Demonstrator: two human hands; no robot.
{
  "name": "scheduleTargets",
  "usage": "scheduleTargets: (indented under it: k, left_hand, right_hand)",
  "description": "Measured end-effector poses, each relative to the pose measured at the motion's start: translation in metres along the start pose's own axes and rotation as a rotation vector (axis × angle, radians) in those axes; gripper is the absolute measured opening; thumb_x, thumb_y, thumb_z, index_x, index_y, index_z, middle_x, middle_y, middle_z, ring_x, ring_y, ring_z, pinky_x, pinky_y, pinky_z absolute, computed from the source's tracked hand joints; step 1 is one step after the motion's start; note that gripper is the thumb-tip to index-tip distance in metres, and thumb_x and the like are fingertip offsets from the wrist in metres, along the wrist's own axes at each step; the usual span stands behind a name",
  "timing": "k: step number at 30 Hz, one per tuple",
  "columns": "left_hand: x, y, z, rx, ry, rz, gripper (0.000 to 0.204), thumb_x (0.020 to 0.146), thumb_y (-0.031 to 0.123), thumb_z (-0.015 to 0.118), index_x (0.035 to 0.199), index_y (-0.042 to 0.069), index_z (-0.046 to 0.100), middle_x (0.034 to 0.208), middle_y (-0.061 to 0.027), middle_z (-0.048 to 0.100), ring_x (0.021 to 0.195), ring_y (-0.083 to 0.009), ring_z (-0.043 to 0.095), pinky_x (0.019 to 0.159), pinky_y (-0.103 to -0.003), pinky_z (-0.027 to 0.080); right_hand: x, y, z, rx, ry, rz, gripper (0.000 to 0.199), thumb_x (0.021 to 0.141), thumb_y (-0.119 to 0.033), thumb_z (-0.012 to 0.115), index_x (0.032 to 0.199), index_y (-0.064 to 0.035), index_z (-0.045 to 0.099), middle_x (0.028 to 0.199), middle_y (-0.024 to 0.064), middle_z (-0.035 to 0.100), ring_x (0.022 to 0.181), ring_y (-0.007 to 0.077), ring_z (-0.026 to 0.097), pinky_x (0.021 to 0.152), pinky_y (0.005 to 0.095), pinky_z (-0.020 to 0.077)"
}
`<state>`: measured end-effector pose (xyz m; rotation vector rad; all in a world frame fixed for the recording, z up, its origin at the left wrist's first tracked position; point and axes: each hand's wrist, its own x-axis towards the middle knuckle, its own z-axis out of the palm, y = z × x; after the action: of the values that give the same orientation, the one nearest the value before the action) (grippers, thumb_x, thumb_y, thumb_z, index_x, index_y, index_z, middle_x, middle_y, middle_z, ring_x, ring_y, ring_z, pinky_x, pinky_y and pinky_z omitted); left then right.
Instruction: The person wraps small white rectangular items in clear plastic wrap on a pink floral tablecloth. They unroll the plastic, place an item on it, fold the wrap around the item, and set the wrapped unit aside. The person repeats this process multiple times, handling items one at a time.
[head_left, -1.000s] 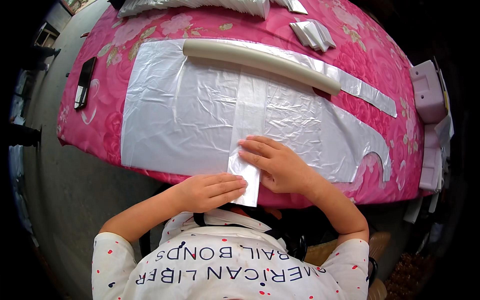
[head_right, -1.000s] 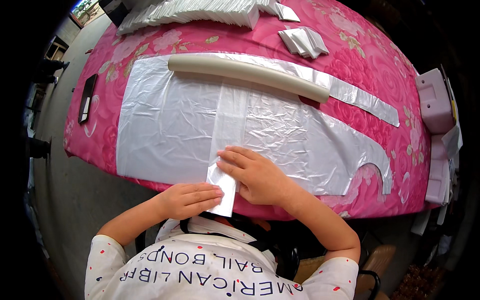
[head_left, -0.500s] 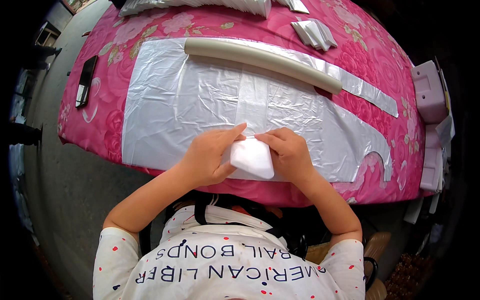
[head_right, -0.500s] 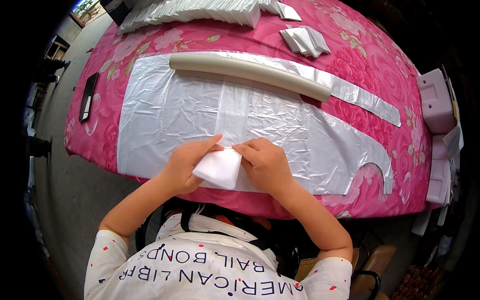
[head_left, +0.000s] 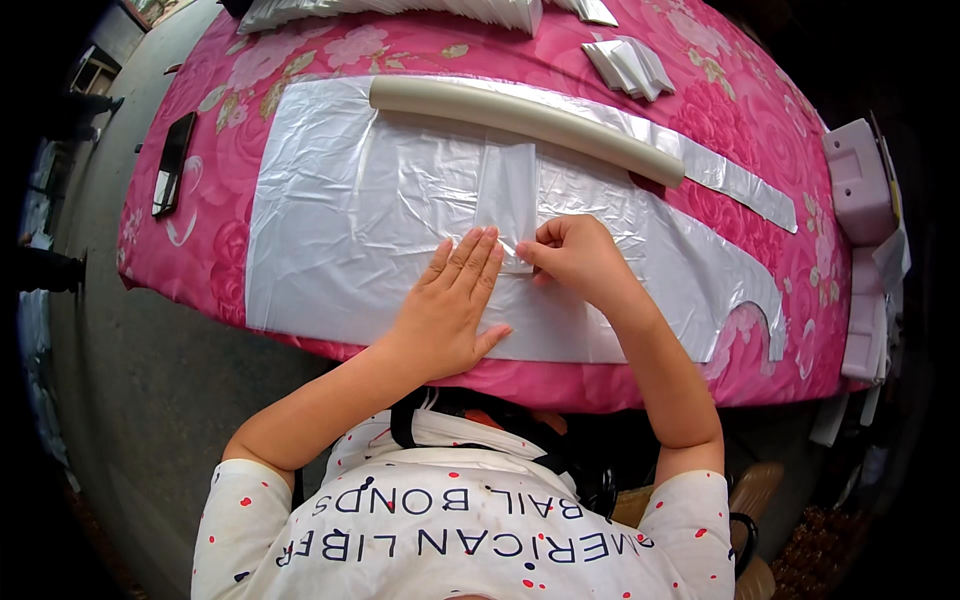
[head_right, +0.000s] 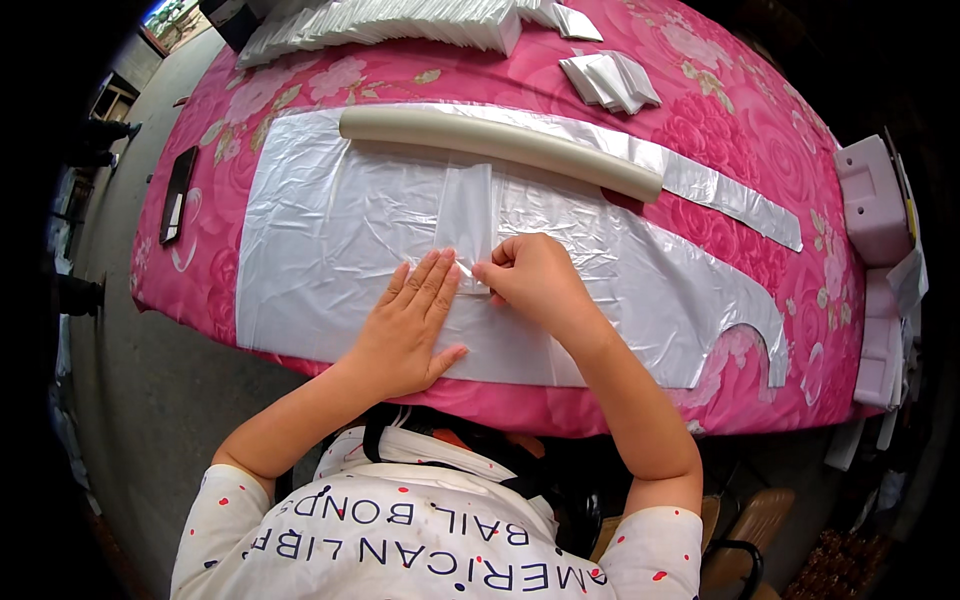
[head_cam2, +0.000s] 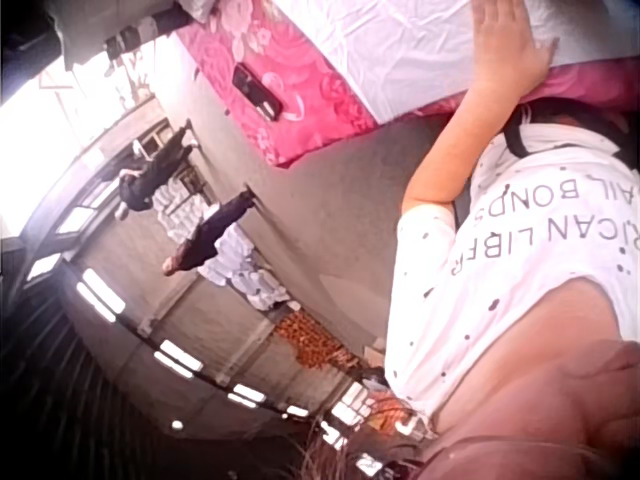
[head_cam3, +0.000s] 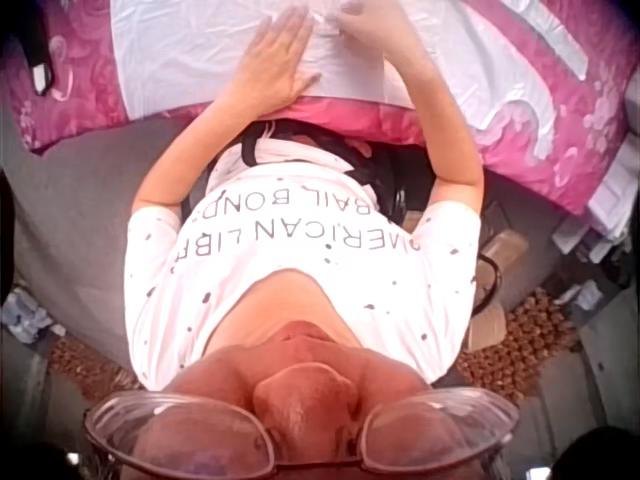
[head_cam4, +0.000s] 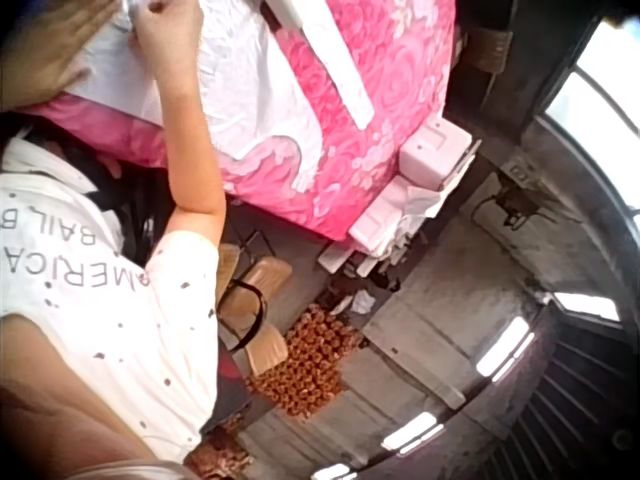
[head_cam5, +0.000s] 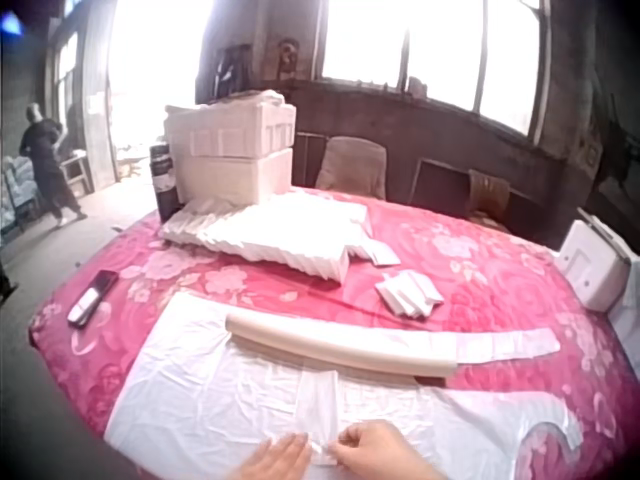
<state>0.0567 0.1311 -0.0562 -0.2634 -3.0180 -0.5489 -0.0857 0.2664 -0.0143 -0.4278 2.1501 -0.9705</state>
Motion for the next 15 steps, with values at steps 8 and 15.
scheduleTargets:
  k: [8,15]
  left_hand:
    - [0.01,-0.009,-0.01,-0.009,0.079,0.058,0.061,0.078,0.026,0.06,0.128,-0.004,0.04,0.136,-0.019,0.039,0.126,-0.0311,0.037,0.105,-0.042,0.027]
    - [0.023,-0.025,-0.009,-0.007,0.312,0.184,0.024,0.074,0.007,0.061,0.096,-0.001,0.059,0.106,-0.0127,0.061,0.097,-0.0266,0.06,0.082,-0.036,0.048]
  right_hand:
    - [0.001,0.028,0.005,-0.646,0.43,-0.879,0.051,0.069,-0.02,0.073,0.114,-0.0026,0.056,0.119,0.0136,0.054,0.108,0.0276,0.052,0.09,0.0356,0.0439]
    - [0.015,0.025,-0.009,-0.63,0.16,-0.906,0.043,0.073,-0.011,0.066,0.114,-0.0032,0.056,0.12,0.0097,0.055,0.11,0.0269,0.051,0.093,0.0354,0.043]
